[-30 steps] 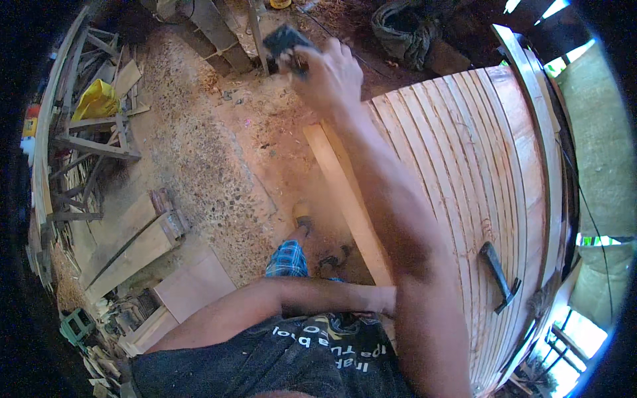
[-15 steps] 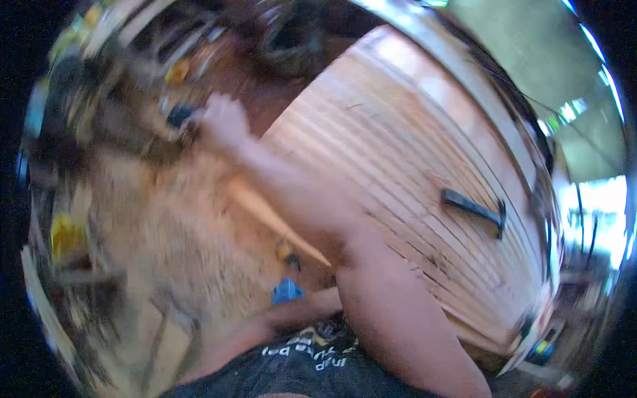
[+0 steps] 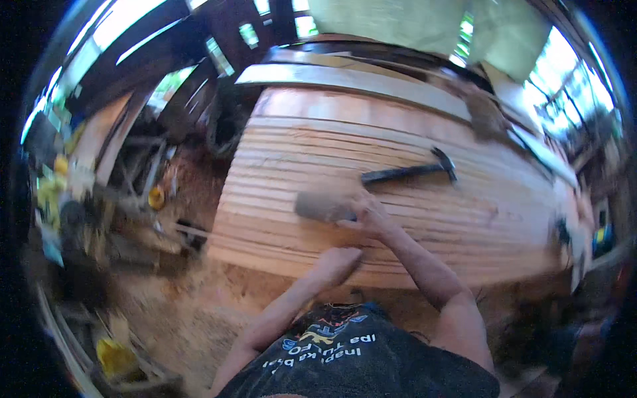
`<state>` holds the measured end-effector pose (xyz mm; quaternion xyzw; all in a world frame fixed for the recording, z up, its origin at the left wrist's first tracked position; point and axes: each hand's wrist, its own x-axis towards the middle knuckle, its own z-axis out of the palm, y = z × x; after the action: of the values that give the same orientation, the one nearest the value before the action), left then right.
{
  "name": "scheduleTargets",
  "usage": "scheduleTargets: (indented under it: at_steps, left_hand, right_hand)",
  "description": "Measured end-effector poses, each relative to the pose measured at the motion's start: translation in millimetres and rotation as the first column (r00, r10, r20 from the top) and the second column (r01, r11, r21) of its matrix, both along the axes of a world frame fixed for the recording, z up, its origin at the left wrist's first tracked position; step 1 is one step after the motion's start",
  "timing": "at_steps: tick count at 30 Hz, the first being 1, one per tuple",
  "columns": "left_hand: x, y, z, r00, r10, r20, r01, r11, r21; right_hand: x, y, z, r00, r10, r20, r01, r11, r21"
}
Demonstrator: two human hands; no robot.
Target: The person builds a boat by planing a wooden surface, positioning wooden strips, and hammering nails into the strips to secure them to the hull.
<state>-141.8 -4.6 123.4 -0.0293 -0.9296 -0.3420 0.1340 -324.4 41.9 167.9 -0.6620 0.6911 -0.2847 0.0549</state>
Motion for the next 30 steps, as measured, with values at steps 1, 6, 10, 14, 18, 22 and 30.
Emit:
scheduleTargets:
  at_steps: [1, 6, 10, 14, 18, 22, 30]
  left_hand:
    - [6.8, -10.7, 22.1, 0.990, 0.000, 0.140, 0.000, 1.000, 0.004]
    - [16.9, -39.3, 53.9, 0.944, 0.206, 0.257, -0.225, 0.973, 0.045]
    - [16.7, -46.1, 76.4, 0.924, 0.316, 0.214, -0.342, 0.935, 0.095]
    - [20.2, -53.0, 90.7, 0.916, 0.336, 0.220, -0.373, 0.916, 0.151]
    - [20.8, -74.0, 93.4, 0.895, 0.398, 0.199, -0.428, 0.893, 0.142]
    - [8.7, -99.8, 103.6, 0.909, 0.391, 0.145, -0.409, 0.905, 0.121]
    - [14.6, -217.8, 129.1, 0.931, 0.347, 0.112, -0.357, 0.931, 0.081]
  right_hand:
    - [3.1, 9.6, 6.4, 0.998, -0.058, 0.017, 0.059, 0.997, -0.048]
    - [-25.2, 114.3, 55.6, 0.948, -0.212, 0.238, 0.294, 0.869, -0.398]
    - [-49.8, 217.5, 46.1, 0.667, -0.566, 0.484, 0.743, 0.553, -0.378]
    - [-65.4, 262.6, 47.8, 0.565, -0.684, 0.461, 0.806, 0.338, -0.487]
    - [-76.7, 281.0, 44.7, 0.486, -0.847, 0.215, 0.734, 0.263, -0.626]
    - [-68.1, 279.6, 30.7, 0.314, -0.923, 0.221, 0.821, 0.147, -0.551]
    - [-51.1, 248.2, -55.8, 0.076, -0.952, 0.295, 0.911, -0.054, -0.409]
